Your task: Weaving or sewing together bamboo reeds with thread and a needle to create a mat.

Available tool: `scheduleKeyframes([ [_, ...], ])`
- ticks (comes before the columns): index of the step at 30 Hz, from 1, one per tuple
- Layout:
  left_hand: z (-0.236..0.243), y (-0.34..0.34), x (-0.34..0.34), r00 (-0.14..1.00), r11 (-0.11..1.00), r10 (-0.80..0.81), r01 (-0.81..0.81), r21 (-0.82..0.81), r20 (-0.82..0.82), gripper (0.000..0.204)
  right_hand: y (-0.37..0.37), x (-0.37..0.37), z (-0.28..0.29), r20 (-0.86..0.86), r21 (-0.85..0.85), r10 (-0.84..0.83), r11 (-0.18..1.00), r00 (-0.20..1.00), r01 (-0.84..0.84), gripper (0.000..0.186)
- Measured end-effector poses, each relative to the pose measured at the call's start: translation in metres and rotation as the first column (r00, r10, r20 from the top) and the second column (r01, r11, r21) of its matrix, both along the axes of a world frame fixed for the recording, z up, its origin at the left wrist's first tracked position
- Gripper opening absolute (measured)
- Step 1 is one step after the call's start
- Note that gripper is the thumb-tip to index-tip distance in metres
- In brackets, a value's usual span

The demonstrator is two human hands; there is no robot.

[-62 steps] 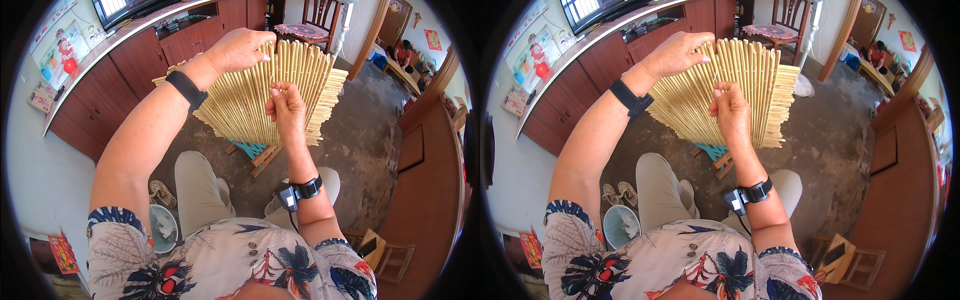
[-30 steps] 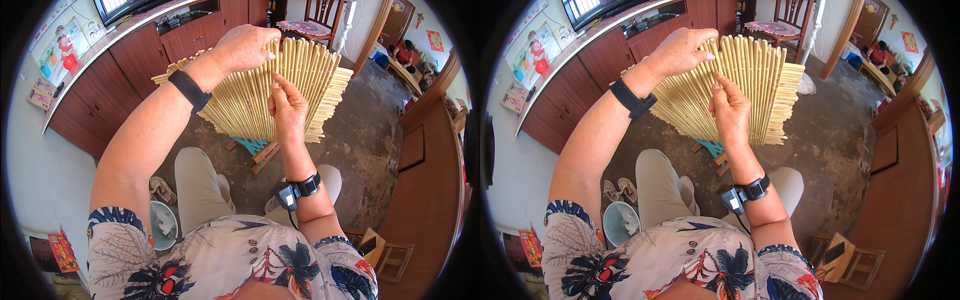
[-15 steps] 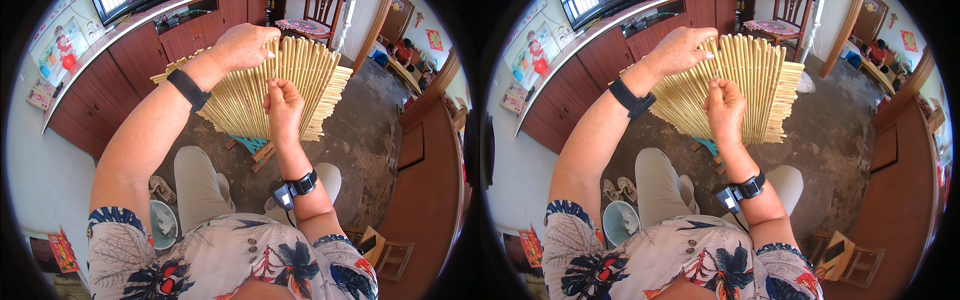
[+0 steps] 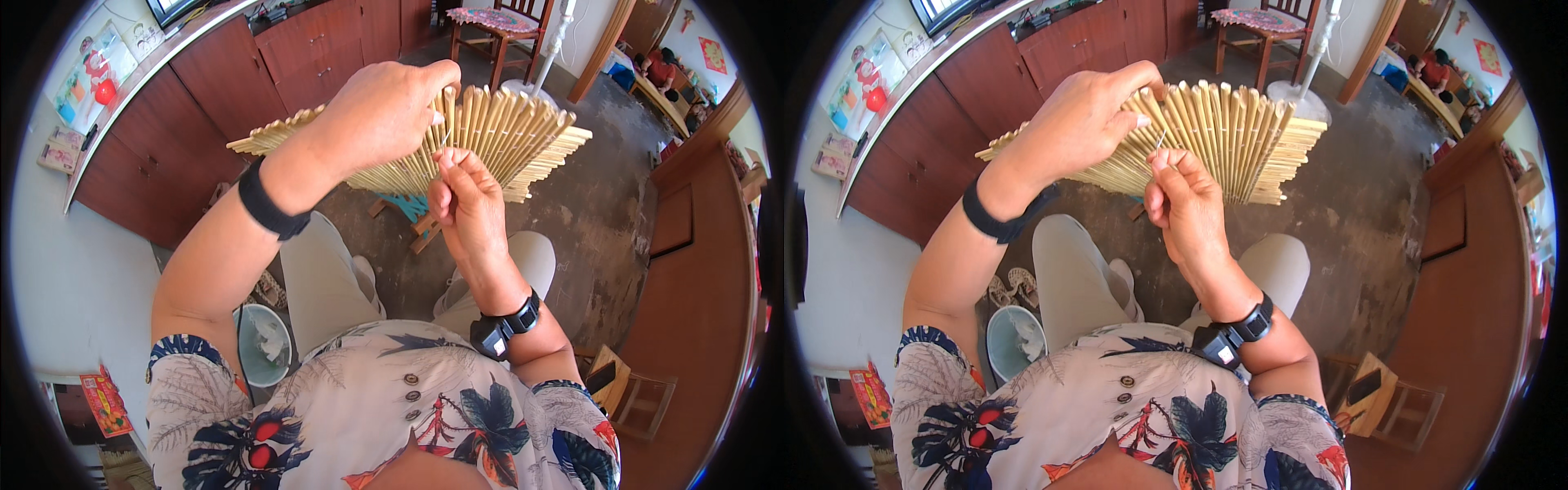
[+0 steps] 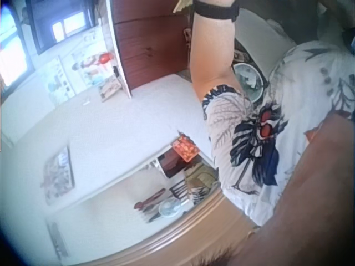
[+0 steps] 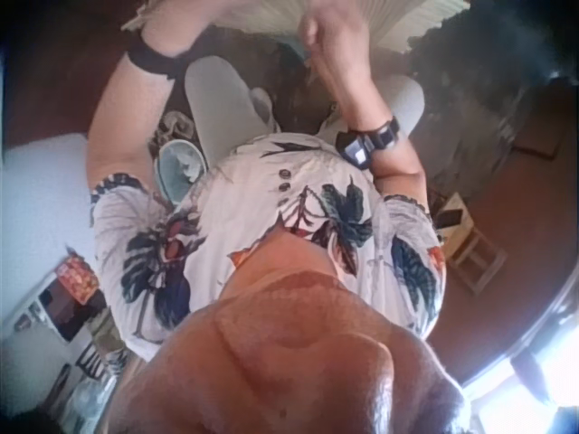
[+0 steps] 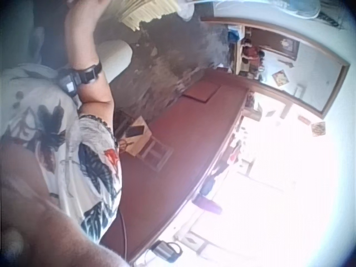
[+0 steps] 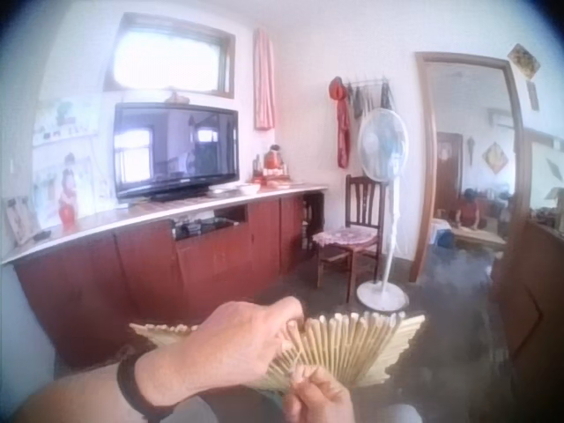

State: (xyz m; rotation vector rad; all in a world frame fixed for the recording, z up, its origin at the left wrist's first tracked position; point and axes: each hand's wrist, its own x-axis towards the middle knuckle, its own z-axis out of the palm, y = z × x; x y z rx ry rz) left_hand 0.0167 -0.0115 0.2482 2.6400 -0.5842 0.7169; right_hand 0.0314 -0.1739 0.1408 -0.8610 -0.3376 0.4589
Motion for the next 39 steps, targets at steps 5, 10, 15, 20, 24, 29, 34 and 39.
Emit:
scheduleKeyframes([
  [5,-0.011,-0.017,-0.065,0.994,0.999,0.032,-0.031,0.018,-0.106,0.043,-0.021,-0.037,-0.028,-0.007,-0.066,0.151,0.986,0.988,-0.151,0.010],
  [10,-0.018,-0.022,-0.110,0.961,0.972,0.103,-0.042,0.233,-0.256,0.046,-0.040,-0.063,-0.048,0.006,-0.142,0.214,0.967,0.977,-0.211,0.012],
  [15,-0.032,-0.027,-0.117,0.939,0.976,0.117,-0.049,0.213,-0.323,0.045,-0.053,-0.074,-0.059,-0.090,-0.325,0.273,0.901,0.958,-0.287,0.014],
  [20,-0.050,-0.047,-0.135,0.936,0.971,0.148,-0.077,0.224,-0.319,0.054,-0.065,-0.082,-0.078,-0.085,-0.272,0.389,0.877,0.917,-0.397,0.025],
  [24,-0.059,-0.056,-0.142,0.971,0.982,0.105,-0.067,0.177,-0.216,0.054,-0.078,-0.083,-0.080,-0.124,-0.368,0.414,0.825,0.902,-0.429,0.027],
  [29,-0.052,-0.047,-0.126,0.984,0.975,0.116,-0.087,0.202,-0.138,0.038,-0.076,-0.080,-0.055,-0.109,-0.400,0.255,0.873,0.961,-0.278,0.021],
  [34,-0.026,-0.022,-0.084,0.977,0.979,0.074,-0.033,0.200,-0.199,0.031,-0.056,-0.047,-0.030,0.045,-0.303,0.267,0.922,0.963,-0.242,0.016],
  [39,-0.012,-0.020,-0.060,0.978,0.988,0.091,-0.065,0.140,-0.190,0.017,-0.042,-0.035,-0.021,0.030,-0.234,0.195,0.955,0.980,-0.183,0.011],
])
